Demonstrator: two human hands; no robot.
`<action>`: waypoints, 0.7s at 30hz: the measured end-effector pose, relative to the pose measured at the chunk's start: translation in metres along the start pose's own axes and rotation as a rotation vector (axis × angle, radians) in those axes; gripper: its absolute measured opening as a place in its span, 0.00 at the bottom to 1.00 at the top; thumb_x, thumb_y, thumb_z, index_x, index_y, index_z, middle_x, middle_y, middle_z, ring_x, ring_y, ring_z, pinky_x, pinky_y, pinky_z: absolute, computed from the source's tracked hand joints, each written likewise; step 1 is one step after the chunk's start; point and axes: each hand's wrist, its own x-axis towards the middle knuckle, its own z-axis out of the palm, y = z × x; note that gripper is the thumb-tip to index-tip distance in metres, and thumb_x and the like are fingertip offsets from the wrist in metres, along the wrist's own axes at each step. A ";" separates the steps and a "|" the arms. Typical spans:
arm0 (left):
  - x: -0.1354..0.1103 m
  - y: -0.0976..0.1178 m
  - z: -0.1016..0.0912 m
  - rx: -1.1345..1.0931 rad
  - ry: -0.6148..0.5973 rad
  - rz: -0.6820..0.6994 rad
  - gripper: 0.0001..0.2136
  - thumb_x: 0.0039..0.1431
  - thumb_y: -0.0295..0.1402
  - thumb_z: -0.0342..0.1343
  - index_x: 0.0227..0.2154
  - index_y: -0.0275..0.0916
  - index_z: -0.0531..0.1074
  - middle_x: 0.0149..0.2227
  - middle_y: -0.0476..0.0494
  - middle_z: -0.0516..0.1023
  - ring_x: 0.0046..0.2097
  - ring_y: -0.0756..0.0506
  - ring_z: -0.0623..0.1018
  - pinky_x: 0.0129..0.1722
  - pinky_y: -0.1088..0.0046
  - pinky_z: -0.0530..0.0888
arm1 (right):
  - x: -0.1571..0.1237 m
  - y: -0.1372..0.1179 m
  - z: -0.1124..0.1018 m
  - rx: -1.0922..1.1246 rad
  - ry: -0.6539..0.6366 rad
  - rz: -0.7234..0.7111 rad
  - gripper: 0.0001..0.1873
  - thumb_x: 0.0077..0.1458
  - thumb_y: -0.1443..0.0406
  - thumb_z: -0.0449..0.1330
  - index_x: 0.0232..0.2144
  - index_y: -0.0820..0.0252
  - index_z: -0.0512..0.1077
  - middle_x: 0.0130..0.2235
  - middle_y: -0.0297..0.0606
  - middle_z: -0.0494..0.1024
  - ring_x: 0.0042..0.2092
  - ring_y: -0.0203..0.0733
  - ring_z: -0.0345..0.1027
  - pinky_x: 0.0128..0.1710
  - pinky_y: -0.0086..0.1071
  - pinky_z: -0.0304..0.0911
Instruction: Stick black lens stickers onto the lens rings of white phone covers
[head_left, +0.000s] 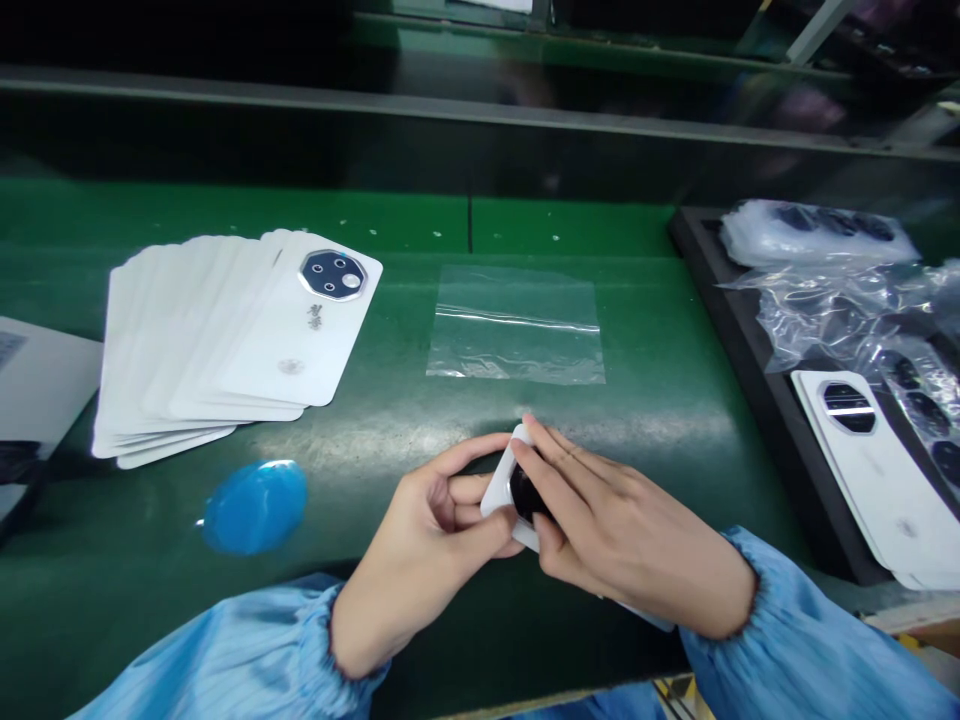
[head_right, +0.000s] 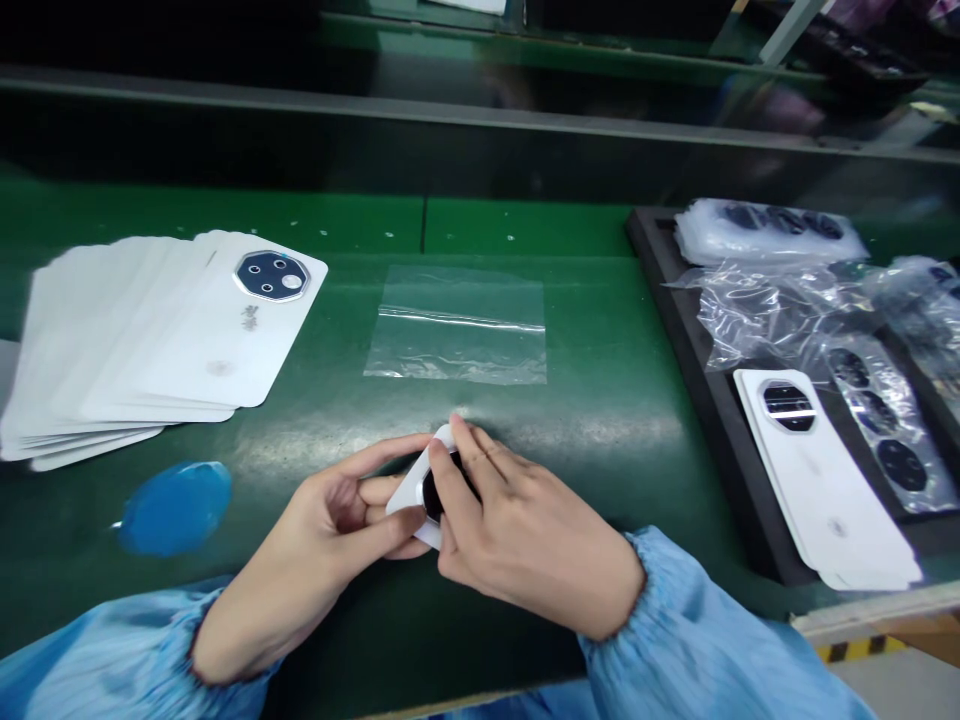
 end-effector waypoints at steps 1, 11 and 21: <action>0.000 0.000 -0.001 -0.002 0.000 -0.002 0.26 0.51 0.23 0.63 0.54 0.37 0.66 0.29 0.49 0.82 0.31 0.51 0.80 0.35 0.78 0.78 | 0.000 0.001 0.000 0.029 0.000 0.013 0.25 0.59 0.69 0.50 0.55 0.83 0.62 0.58 0.68 0.64 0.60 0.59 0.59 0.55 0.44 0.67; 0.001 0.002 0.002 -0.021 -0.002 0.010 0.26 0.50 0.24 0.64 0.53 0.35 0.66 0.27 0.50 0.81 0.28 0.52 0.80 0.34 0.79 0.78 | -0.003 0.002 -0.001 0.257 -0.012 0.115 0.24 0.63 0.66 0.50 0.58 0.75 0.57 0.61 0.63 0.61 0.64 0.53 0.53 0.58 0.46 0.63; 0.001 0.002 0.000 -0.013 -0.060 0.031 0.25 0.54 0.27 0.64 0.55 0.37 0.66 0.29 0.49 0.82 0.32 0.51 0.81 0.37 0.79 0.78 | -0.004 0.003 -0.001 0.326 0.046 0.146 0.25 0.60 0.67 0.54 0.58 0.73 0.58 0.60 0.61 0.64 0.61 0.53 0.58 0.56 0.44 0.66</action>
